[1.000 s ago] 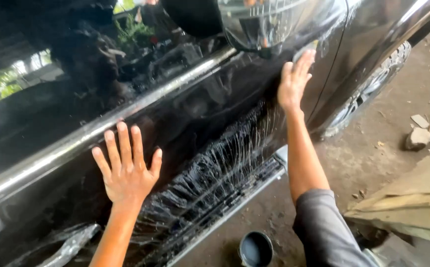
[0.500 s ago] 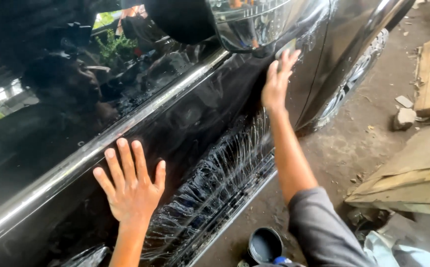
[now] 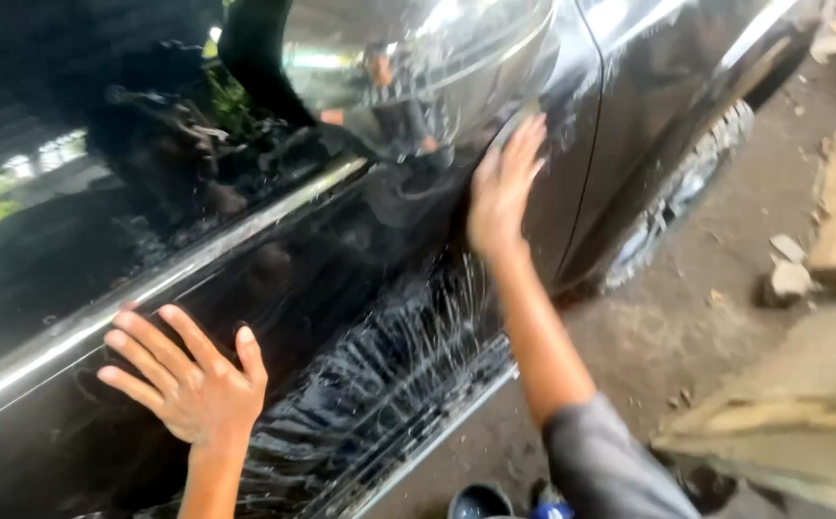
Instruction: Applying a protective or tinted film to the exterior body and window of a car.
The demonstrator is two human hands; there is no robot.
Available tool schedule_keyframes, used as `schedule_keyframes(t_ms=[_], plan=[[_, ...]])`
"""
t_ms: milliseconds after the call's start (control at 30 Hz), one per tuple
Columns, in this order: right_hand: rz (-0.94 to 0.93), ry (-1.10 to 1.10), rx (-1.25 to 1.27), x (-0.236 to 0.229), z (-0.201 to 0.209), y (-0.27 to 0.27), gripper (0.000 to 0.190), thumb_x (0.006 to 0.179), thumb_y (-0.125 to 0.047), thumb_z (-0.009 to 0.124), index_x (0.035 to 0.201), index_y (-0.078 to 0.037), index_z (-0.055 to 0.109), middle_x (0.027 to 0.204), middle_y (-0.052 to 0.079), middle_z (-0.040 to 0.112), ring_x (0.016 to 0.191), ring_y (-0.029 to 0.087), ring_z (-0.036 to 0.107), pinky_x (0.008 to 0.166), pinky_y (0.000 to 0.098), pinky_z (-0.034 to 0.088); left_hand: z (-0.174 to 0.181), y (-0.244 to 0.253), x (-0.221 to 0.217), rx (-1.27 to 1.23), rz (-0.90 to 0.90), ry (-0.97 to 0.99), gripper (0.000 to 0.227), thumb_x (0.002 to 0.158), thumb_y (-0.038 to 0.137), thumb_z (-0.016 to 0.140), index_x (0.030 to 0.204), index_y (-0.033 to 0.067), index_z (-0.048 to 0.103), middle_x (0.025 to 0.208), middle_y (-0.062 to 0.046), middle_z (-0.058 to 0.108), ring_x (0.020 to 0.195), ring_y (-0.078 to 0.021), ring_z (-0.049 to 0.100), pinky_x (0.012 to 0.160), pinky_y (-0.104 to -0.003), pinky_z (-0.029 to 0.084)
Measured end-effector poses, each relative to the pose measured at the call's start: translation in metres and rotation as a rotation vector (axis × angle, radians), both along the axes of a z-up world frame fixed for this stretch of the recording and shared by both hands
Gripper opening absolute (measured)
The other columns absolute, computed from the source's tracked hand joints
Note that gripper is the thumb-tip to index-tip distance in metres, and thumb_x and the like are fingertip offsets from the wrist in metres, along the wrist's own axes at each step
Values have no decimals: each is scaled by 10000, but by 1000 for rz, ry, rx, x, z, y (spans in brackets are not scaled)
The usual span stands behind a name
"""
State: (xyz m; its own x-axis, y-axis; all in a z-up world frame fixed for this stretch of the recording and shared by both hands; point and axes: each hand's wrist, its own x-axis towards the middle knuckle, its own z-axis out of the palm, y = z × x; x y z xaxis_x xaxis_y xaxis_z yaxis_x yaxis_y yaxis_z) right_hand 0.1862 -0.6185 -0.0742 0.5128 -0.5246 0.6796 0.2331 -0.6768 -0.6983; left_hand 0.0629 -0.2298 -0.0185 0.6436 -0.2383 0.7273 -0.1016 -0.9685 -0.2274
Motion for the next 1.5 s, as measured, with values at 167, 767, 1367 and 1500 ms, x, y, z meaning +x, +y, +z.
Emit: schedule_keyframes(t_ms=[167,767,1367,1500], plan=[[153,30,-434,-21,-43,2,838,974,-298,601,1610,20,158,1667,312,158,1578,449,123,1256,627,39,1,-47,16,-88,86,95,757,1133,455,345,1689,5,98,1712,-351,69,1575,-517,2,1240,-695,-27],[101,84,-414,35,47,-155,724,1053,-186,544,1663,18,210,1733,240,217,1632,377,167,1309,592,55,-11,-138,57,-90,61,-31,658,1166,412,372,1691,55,202,1688,-375,190,1572,-559,139,1243,-718,59],[99,98,-407,43,9,-182,735,1056,-176,495,1681,-41,135,1759,181,96,1650,327,58,1344,535,62,-14,-142,61,-63,134,-72,632,1183,402,323,1697,58,192,1709,-355,204,1588,-535,133,1267,-699,78],[-77,8,-260,52,13,-131,733,1150,-267,513,1698,19,118,1776,268,97,1631,404,24,1324,589,26,-13,-144,61,-92,121,-66,641,1168,403,325,1689,52,195,1698,-351,203,1573,-544,147,1246,-695,74]])
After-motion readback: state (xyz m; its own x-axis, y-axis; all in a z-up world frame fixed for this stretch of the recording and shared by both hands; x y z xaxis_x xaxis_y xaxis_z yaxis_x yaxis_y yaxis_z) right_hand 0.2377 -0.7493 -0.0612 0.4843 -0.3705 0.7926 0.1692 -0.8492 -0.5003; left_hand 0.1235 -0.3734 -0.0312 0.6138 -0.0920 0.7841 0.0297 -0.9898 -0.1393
